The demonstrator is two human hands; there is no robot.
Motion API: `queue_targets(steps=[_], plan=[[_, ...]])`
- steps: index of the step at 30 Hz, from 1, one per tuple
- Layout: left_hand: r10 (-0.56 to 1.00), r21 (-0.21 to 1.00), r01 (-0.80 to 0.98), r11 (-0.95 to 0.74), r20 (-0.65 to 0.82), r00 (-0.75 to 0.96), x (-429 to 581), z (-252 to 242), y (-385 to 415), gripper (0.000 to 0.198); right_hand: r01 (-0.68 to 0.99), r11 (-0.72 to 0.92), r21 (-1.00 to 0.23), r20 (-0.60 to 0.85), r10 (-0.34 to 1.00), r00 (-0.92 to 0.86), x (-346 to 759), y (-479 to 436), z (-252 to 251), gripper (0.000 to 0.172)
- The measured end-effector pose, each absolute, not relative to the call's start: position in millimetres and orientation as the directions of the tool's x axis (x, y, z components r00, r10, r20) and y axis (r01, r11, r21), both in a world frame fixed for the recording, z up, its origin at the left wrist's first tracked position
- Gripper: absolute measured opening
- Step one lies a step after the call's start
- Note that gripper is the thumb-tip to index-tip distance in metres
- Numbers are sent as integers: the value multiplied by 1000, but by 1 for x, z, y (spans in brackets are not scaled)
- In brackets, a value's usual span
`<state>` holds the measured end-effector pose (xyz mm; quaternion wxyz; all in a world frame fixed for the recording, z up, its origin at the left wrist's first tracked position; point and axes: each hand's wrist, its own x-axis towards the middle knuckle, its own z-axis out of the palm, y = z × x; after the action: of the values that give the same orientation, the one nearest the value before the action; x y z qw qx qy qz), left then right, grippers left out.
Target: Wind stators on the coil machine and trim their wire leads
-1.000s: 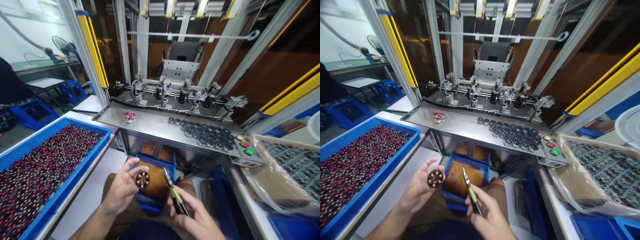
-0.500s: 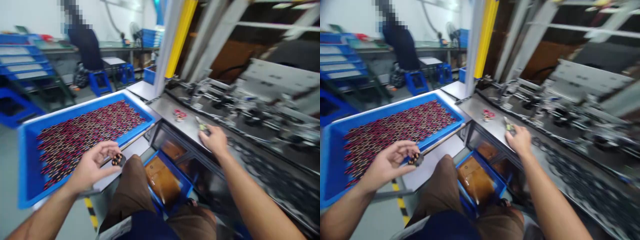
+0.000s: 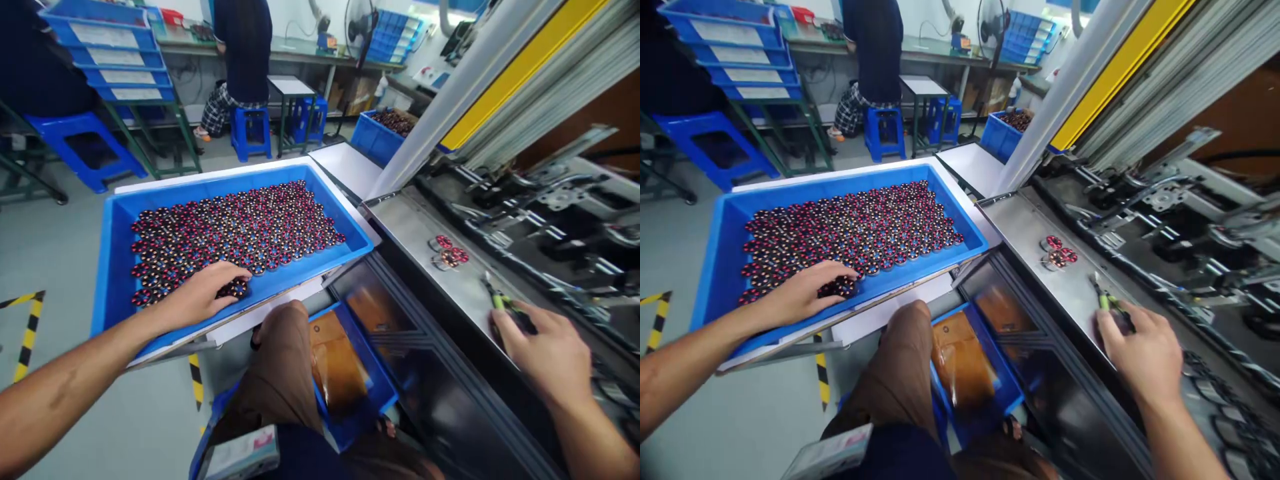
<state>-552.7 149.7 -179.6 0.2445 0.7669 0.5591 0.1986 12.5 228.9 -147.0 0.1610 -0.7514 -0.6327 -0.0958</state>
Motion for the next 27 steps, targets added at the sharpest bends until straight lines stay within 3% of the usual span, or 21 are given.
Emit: queue_targets(steps=[3,12,14,19,22,27], plan=[[924,575,750,-326,28,381,-547,-185,163,30,989,-90,-114,357,926,126,9,226,-145,41],[920,502,789,-355,39,389,-560,-205,169,28,985,-101,-136,393,908,148,14,230,-148,44],[920,470,796,-382,108,377,-561,-193,170,30,983,-109,-144,375,913,157,10,227,-145,46],[816,379,745,-549,435,380,-522,-128,209,30,978,-145,-148,355,916,189,2,220,-141,43],[800,458,669,-585,461,384,-456,-89,253,35,973,-158,-170,343,916,209,3,217,-139,41],[791,626,509,-591,325,519,-322,-78,326,50,960,-174,-218,315,919,238,2,211,-135,36]])
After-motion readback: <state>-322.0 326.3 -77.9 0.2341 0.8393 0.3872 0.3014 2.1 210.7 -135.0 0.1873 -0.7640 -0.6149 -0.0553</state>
